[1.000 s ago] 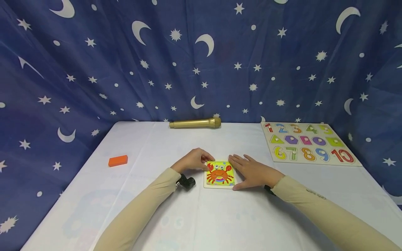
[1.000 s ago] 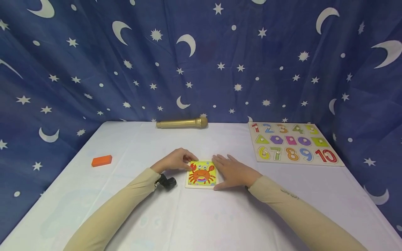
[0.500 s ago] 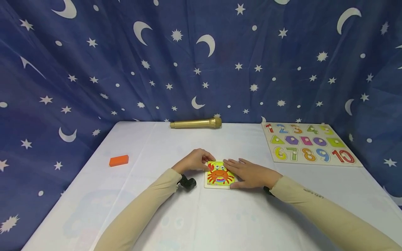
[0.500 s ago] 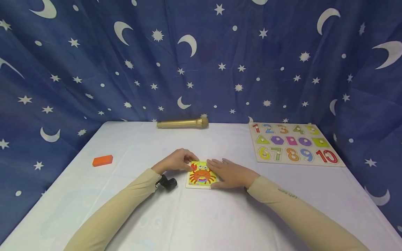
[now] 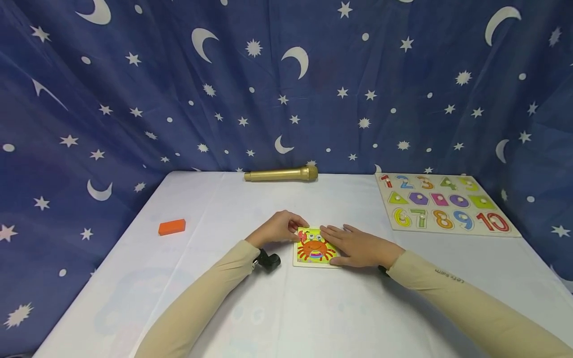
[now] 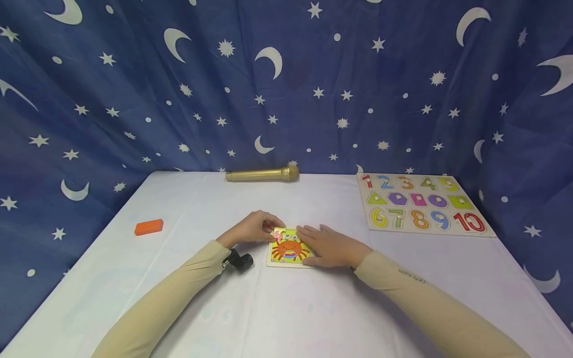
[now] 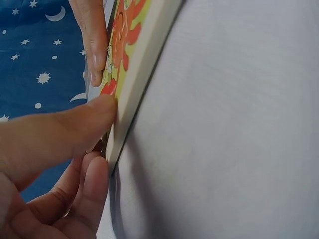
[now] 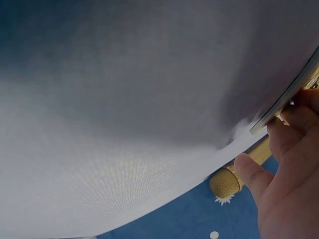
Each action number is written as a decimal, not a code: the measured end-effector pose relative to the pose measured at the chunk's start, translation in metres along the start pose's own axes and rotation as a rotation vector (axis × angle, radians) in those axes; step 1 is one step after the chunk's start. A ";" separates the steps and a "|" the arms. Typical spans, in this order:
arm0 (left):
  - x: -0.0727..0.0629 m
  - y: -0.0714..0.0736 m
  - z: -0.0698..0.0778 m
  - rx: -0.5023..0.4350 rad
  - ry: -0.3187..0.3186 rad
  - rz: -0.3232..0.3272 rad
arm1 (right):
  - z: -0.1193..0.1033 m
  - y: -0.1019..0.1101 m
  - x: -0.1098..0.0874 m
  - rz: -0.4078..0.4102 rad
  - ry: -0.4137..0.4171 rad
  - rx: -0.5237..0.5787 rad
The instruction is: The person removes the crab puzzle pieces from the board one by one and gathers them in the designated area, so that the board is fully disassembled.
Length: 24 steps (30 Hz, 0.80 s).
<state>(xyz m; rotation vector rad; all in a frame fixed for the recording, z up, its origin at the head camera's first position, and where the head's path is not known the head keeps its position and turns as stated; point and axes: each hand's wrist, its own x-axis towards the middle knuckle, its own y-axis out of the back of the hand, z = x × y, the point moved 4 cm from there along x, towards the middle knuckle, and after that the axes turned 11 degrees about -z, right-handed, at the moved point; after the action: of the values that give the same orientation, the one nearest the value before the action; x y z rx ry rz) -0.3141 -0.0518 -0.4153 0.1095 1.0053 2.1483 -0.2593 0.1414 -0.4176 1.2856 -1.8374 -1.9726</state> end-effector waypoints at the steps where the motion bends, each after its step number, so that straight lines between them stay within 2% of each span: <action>1: 0.000 0.000 0.000 -0.009 0.001 0.006 | 0.000 0.000 0.000 0.000 0.001 -0.003; 8: 0.001 0.002 -0.004 -0.030 0.017 0.047 | 0.002 0.002 0.001 0.000 0.005 -0.017; 18: -0.002 0.003 -0.009 -0.018 -0.016 0.061 | 0.005 -0.005 0.002 -0.017 0.000 0.011; 21: -0.003 0.008 -0.013 -0.045 -0.014 0.074 | 0.005 -0.005 0.002 -0.013 0.005 0.021; 24: -0.002 0.019 -0.018 -0.073 -0.006 0.108 | 0.005 -0.004 0.002 -0.001 0.005 0.023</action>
<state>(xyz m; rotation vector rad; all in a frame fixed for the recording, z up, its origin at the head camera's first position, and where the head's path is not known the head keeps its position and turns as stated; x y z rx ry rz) -0.3307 -0.0722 -0.4147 0.1372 0.9351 2.2790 -0.2621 0.1451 -0.4222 1.2973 -1.8631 -1.9529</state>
